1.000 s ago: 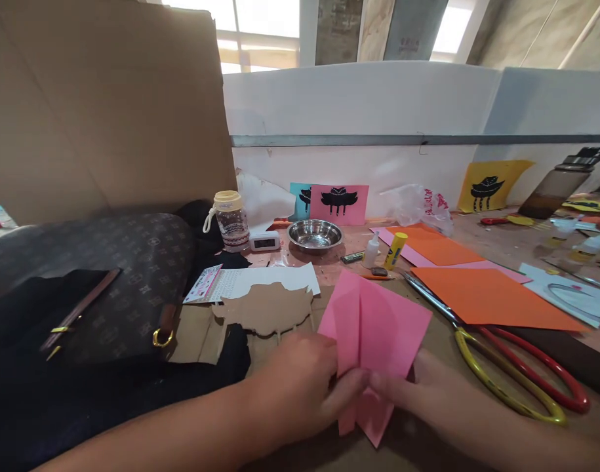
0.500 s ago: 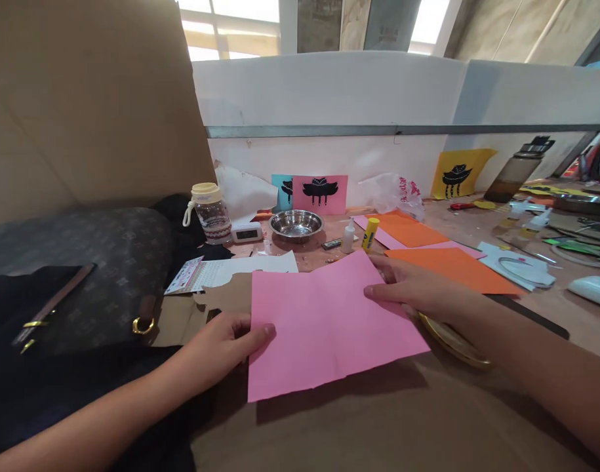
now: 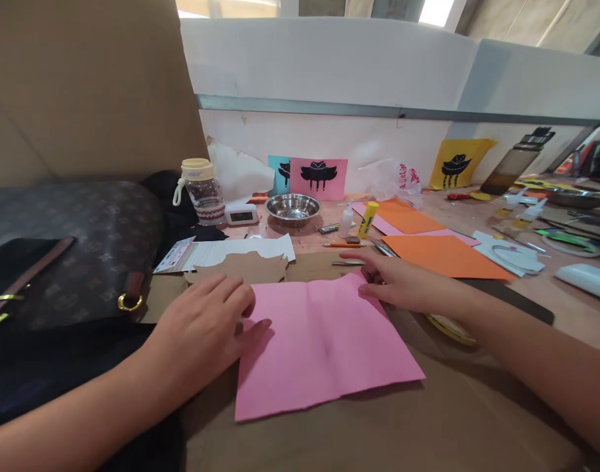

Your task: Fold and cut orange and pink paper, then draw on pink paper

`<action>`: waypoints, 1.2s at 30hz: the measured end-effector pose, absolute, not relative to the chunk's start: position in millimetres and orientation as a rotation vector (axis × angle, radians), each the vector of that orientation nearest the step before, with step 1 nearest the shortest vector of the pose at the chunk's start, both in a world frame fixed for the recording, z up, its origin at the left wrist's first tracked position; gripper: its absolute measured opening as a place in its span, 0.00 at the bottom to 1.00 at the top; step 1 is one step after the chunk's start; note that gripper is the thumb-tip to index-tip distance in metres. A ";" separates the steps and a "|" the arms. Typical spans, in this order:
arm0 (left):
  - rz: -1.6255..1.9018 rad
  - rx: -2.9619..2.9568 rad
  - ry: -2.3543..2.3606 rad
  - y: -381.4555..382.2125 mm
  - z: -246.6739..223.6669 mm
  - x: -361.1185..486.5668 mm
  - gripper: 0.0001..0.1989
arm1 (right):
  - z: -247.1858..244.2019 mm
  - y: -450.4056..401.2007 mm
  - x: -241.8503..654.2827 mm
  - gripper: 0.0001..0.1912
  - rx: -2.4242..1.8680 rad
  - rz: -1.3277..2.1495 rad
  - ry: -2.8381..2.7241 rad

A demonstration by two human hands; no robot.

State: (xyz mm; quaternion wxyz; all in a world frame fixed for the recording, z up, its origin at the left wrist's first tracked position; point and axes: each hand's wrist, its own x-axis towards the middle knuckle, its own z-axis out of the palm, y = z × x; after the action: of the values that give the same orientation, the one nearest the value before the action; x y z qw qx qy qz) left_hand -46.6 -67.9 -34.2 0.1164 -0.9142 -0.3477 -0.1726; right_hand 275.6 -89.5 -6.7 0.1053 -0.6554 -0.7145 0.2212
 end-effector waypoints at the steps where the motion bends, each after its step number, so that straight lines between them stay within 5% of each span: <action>1: -0.572 -2.668 -0.897 -72.5 -33.5 -43.0 0.12 | -5.7 -91.2 274.4 0.36 -1.906 0.655 -2.118; 4: -0.530 -2.913 -0.535 -89.5 -31.8 -26.4 0.17 | -3.1 -93.9 274.4 0.35 -1.838 0.740 -2.160; 9: 0.090 -3.375 -0.305 -105.2 -30.0 -3.0 0.37 | 0.6 -91.9 285.6 0.32 -1.901 0.761 -2.293; 14: 0.093 -3.450 -0.304 -95.7 -34.5 3.0 0.31 | 3.4 -104.7 270.0 0.18 -1.785 0.189 -2.077; 16: 0.000 -3.390 -0.251 -91.7 -42.7 4.1 0.27 | -1.1 -116.3 253.1 0.20 -1.416 0.287 -2.162; 21: -0.200 -3.194 -0.125 -90.4 -70.2 5.5 0.24 | -28.6 -130.0 227.0 0.46 -0.915 0.969 -2.653; 36: -0.215 -3.125 -0.132 -86.0 -83.5 1.4 0.24 | -39.9 -98.4 243.7 0.43 -1.163 0.882 -2.677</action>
State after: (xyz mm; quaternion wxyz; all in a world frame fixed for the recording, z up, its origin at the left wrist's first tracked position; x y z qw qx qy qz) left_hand 1.4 -86.0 -83.5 0.0031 -0.9967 -0.0422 -0.0686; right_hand 243.7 -98.4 -39.9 0.0459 -0.3811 -0.8770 0.2891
